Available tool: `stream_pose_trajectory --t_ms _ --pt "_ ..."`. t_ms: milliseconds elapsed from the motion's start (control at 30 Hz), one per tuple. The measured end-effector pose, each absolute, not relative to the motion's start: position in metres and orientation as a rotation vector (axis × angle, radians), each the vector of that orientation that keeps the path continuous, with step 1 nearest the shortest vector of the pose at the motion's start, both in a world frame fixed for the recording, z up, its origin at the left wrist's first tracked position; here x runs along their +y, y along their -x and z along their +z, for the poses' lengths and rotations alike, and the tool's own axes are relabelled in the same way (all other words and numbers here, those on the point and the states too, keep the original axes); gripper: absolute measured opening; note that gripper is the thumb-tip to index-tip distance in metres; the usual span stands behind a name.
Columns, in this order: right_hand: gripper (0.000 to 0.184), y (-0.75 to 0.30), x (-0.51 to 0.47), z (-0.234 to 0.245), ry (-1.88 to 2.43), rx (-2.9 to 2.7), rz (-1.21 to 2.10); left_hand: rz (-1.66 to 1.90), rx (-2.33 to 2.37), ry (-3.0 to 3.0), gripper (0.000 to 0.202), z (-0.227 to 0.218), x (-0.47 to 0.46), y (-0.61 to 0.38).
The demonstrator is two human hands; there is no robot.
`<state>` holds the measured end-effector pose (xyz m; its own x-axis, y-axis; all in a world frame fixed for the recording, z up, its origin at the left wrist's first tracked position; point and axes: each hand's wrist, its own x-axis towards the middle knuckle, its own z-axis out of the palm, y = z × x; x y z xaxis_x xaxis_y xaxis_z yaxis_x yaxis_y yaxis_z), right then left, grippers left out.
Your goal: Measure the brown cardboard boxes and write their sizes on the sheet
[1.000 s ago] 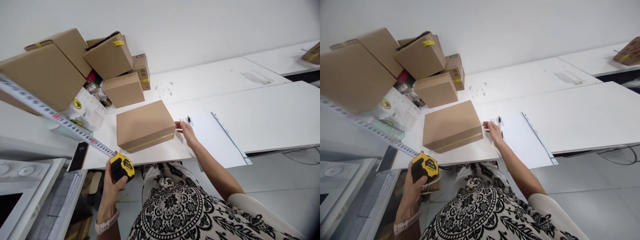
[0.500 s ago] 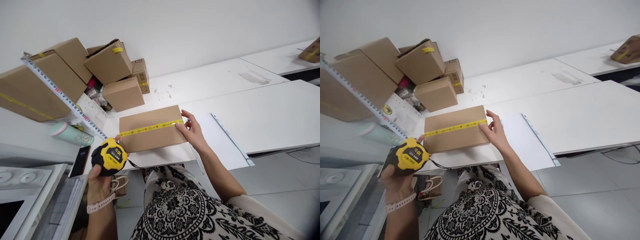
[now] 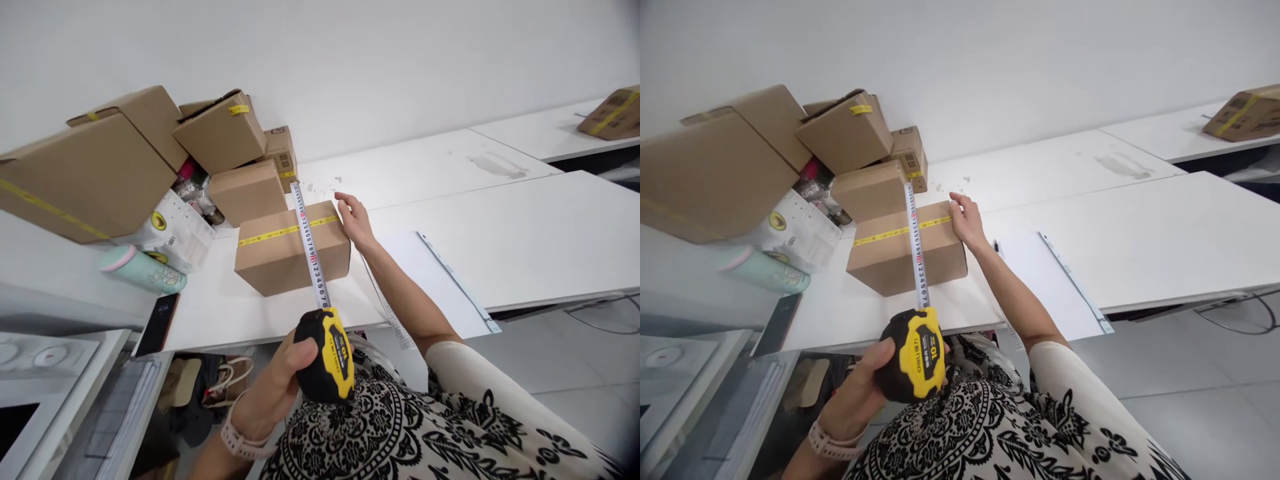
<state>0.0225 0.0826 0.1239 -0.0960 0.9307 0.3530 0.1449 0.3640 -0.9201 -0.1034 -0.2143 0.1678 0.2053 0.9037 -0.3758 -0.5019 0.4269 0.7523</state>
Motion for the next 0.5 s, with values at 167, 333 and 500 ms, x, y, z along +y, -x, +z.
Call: stream_pose_trajectory --t_ms 167,333,500 --pt "0.045 -0.013 0.113 0.138 0.943 -1.718 0.845 1.046 0.920 -0.477 0.064 0.166 -0.201 0.095" --pt "0.036 0.004 0.133 0.148 0.920 -1.838 0.866 0.995 0.857 -0.466 0.058 0.172 -0.202 0.084" --pt "0.025 0.017 0.139 0.149 0.992 -1.897 0.982 0.987 0.940 -0.466 0.057 0.172 -0.201 0.076"
